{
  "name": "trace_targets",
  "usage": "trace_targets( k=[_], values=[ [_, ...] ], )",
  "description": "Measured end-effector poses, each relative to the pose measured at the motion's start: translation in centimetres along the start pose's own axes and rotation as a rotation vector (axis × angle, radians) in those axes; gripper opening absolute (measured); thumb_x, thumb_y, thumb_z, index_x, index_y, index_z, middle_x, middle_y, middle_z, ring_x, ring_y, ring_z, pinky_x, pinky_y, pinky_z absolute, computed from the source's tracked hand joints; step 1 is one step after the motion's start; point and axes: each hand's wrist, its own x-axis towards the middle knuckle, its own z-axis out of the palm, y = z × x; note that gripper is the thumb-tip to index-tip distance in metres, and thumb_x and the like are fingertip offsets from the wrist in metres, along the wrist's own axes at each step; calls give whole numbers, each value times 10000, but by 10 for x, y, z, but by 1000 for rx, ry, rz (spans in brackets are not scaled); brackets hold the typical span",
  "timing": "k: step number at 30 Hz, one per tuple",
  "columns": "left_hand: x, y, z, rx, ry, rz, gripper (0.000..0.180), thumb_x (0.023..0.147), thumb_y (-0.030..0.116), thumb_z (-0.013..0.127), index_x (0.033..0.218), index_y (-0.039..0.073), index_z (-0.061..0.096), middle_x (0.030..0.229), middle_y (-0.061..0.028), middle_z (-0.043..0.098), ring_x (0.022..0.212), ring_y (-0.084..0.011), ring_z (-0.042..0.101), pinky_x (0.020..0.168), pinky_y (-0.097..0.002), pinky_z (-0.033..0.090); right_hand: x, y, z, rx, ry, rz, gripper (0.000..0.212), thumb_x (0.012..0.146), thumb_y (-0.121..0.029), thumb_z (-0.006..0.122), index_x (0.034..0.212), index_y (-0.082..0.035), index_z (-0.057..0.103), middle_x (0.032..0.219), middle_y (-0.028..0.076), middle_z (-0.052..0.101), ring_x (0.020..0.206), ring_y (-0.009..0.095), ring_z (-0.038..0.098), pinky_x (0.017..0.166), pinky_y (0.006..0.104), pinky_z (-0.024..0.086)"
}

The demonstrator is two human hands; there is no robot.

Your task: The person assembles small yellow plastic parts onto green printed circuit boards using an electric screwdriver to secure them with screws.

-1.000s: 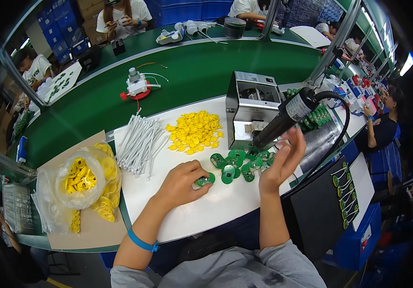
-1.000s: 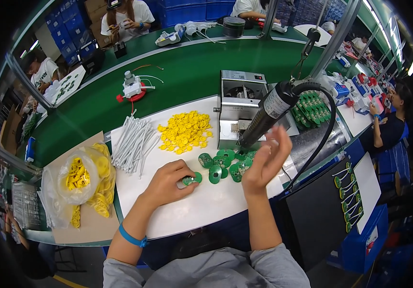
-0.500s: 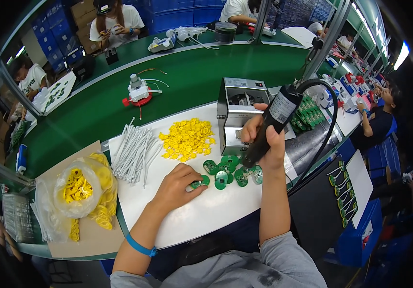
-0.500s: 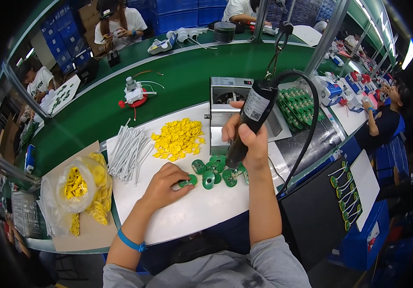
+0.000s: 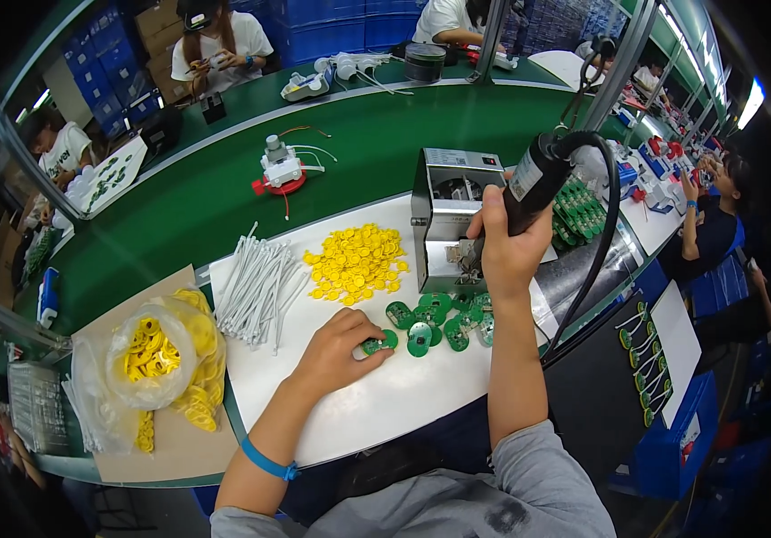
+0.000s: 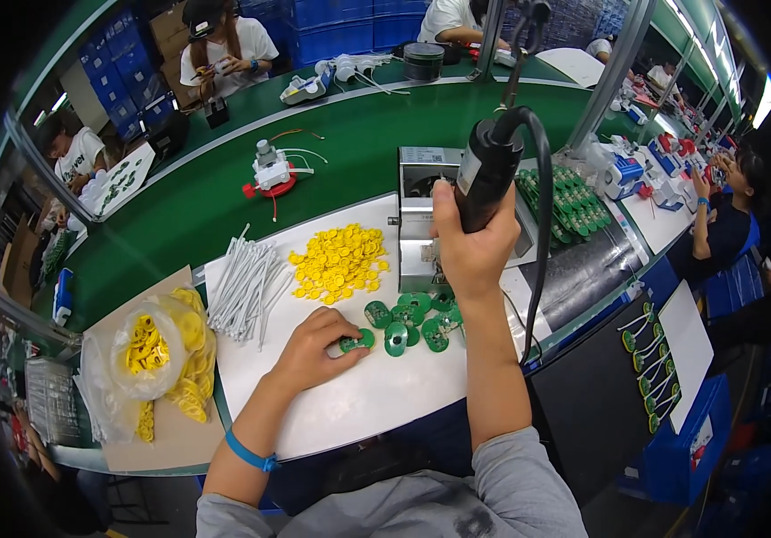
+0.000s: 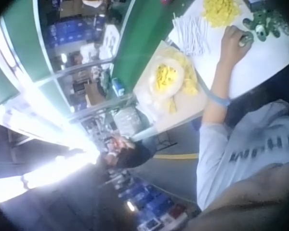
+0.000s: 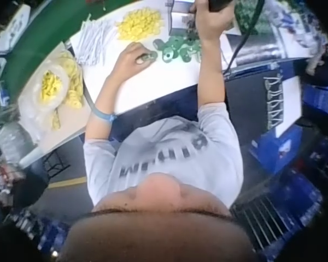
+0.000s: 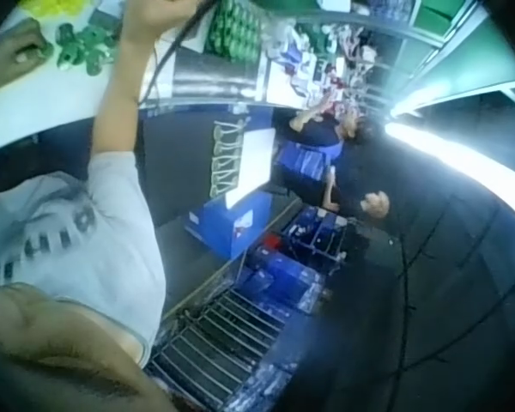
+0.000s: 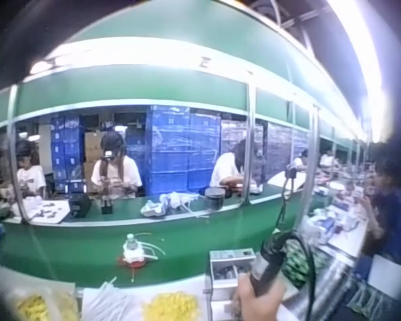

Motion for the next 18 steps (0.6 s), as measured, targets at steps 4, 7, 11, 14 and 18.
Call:
trace_targets(
  k=[4, 7, 11, 14, 18],
  values=[
    [2, -1, 0, 20, -1, 15, 194, 754, 127, 820, 891, 46, 709, 859, -80, 629, 836, -258, 600, 724, -353, 509, 6, 1, -6, 69, -85, 77, 298, 956, -123, 648, 1188, 18, 525, 769, 36, 582, 512, 110, 557, 497, 247, 441],
    [2, 0, 0, 29, 8, 18, 195, 753, 118, 823, 891, 41, 710, 855, -80, 634, 818, -250, 601, 707, -347, 507, 3, -2, -8, 141, -169, 156, 361, 926, -101, 699, 1228, 20, 543, 713, 16, 596, 513, 83, 556, 475, 235, 435],
    [4, 0, 2, 29, 12, 23, 200, 755, 117, 818, 906, 48, 707, 868, -74, 632, 821, -252, 603, 718, -349, 512, -20, -14, -5, 101, -198, 218, 455, 960, -144, 600, 1336, 63, 449, 721, 40, 562, 501, 127, 554, 498, 245, 444],
    [6, -1, 2, 35, -1, 22, 204, 754, 115, 817, 916, 55, 708, 873, -66, 627, 827, -253, 605, 725, -354, 516, -46, -20, 6, 263, -188, 277, 538, 959, -178, 574, 1376, 89, 364, 721, 59, 547, 497, 139, 550, 497, 259, 468],
    [7, -4, -1, 33, -4, 10, 217, 747, 117, 820, 922, 63, 705, 871, -64, 624, 832, -253, 606, 726, -359, 517, -77, -5, 23, 356, -247, 254, 570, 941, -182, 593, 1392, 64, 347, 753, 72, 543, 537, 157, 576, 519, 275, 487]
  ],
)
